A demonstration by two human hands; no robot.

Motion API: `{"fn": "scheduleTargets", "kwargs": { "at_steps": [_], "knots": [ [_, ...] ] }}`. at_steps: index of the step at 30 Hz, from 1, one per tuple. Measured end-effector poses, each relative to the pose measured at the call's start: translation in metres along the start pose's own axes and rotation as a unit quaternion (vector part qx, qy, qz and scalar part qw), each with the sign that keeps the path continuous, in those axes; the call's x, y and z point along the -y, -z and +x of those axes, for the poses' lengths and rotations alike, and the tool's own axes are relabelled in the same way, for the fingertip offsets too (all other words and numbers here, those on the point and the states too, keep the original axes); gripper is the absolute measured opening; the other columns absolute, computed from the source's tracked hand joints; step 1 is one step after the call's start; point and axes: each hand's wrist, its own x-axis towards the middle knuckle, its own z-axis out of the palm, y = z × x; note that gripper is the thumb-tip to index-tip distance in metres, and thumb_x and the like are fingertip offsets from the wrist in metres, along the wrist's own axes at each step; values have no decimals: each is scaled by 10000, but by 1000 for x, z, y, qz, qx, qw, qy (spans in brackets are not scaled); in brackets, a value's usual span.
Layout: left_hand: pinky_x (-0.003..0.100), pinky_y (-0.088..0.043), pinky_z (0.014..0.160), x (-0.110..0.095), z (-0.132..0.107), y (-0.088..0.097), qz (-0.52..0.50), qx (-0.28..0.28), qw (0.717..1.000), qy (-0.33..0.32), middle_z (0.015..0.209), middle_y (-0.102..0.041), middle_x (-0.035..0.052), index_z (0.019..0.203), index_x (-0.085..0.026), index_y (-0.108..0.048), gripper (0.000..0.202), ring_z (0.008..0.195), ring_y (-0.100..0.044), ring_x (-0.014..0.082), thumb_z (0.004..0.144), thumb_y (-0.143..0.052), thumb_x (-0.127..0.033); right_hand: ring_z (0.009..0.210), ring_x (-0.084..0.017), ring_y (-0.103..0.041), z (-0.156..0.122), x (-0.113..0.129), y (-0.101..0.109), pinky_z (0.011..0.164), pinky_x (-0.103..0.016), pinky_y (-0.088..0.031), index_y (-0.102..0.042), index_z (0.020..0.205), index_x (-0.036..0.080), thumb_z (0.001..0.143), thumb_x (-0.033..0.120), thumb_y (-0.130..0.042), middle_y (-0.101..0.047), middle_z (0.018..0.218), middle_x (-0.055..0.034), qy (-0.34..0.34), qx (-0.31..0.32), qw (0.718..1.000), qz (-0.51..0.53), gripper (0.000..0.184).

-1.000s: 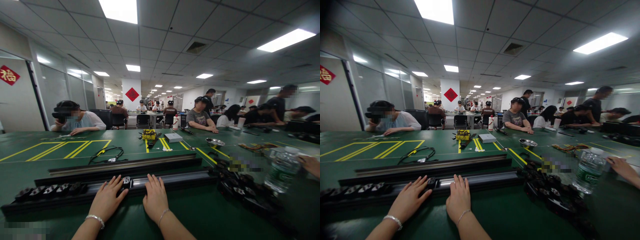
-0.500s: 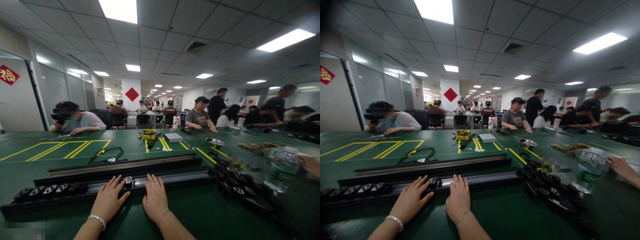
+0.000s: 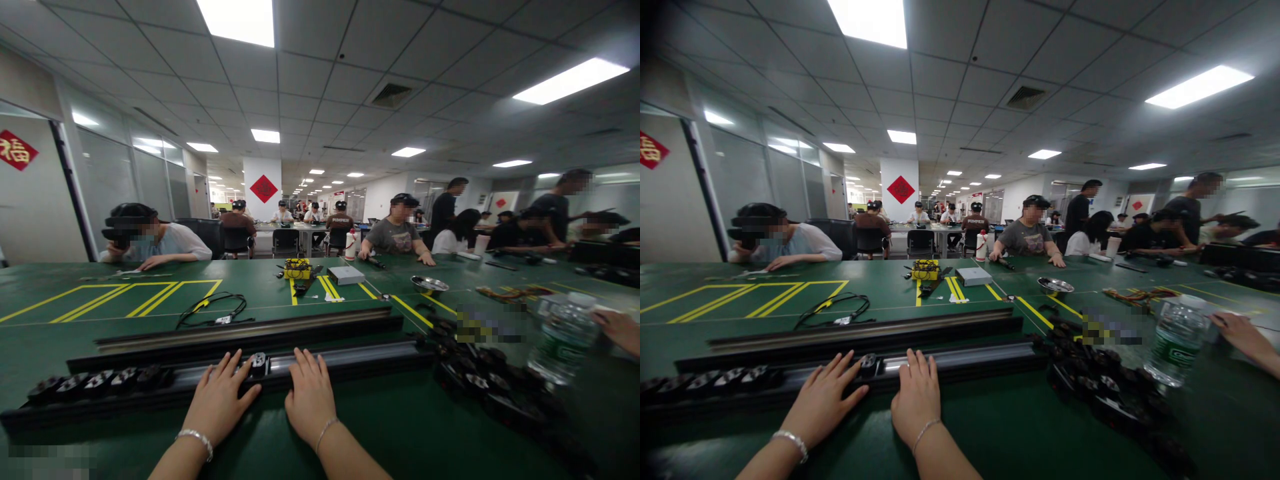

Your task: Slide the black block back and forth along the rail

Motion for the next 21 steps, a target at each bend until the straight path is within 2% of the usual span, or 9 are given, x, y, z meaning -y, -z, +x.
{"fn": "scheduleTargets", "kwargs": {
  "at_steps": [21],
  "knots": [
    [444,-200,1024,-4,-1,2,7,1,1000,10,1401,-334,35,1238,-309,-433,568,1307,-226,245,728,-394,-555,1268,-191,-259,0,1,1,1059,-384,-89,-525,1097,226,730,246,-466,-367,1363,-21,-1,4,1000,-3,373]
  ]
}}
